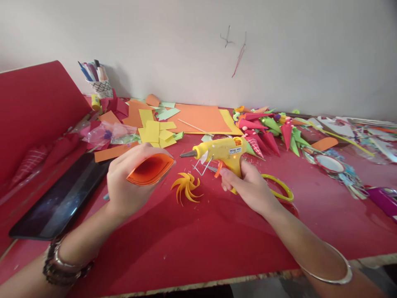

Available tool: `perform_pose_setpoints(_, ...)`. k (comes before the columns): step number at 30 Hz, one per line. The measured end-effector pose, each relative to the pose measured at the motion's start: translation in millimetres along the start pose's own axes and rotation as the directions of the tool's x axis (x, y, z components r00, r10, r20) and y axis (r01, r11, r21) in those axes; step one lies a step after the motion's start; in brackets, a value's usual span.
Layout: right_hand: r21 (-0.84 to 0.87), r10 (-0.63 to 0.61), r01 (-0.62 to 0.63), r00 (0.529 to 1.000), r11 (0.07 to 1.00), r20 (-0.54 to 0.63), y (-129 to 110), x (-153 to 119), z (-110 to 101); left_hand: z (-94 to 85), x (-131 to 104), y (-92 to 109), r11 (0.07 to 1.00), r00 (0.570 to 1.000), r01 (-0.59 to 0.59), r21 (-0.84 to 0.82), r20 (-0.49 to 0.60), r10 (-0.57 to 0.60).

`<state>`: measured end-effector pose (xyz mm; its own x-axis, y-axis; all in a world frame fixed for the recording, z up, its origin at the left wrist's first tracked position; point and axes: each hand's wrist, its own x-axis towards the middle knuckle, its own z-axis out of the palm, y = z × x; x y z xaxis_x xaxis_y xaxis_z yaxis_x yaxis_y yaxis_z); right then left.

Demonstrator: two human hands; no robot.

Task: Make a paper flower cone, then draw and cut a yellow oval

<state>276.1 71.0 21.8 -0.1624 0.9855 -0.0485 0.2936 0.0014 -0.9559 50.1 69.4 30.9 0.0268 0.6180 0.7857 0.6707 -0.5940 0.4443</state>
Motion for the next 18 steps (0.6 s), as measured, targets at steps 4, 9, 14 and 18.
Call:
perform_pose_setpoints(4,-0.071,-0.008,0.007,1.0,0.997,-0.01,0.1,2.4,-1.2,-2.3,2.4,-4.7,1.0,1.0,-0.026,-0.012,-0.011,0.026)
perform_pose_setpoints(9,-0.295,-0.22,0.171,0.965,0.94,-0.142,3.9,7.2,-0.9,-5.3,9.8,-18.9,0.987,0.972,0.159,0.01,-0.178,-0.155)
perform_pose_setpoints(14,-0.522,-0.434,0.305,0.89,0.797,-0.141,7.3,8.1,-2.1,-10.7,21.3,-34.2,0.957,0.916,0.282,-0.066,-0.28,-0.289)
perform_pose_setpoints(18,-0.532,-0.484,0.358,0.867,0.768,-0.115,7.1,6.7,-2.8,-15.6,32.3,-50.7,0.954,0.908,0.298,-0.028,-0.299,-0.293)
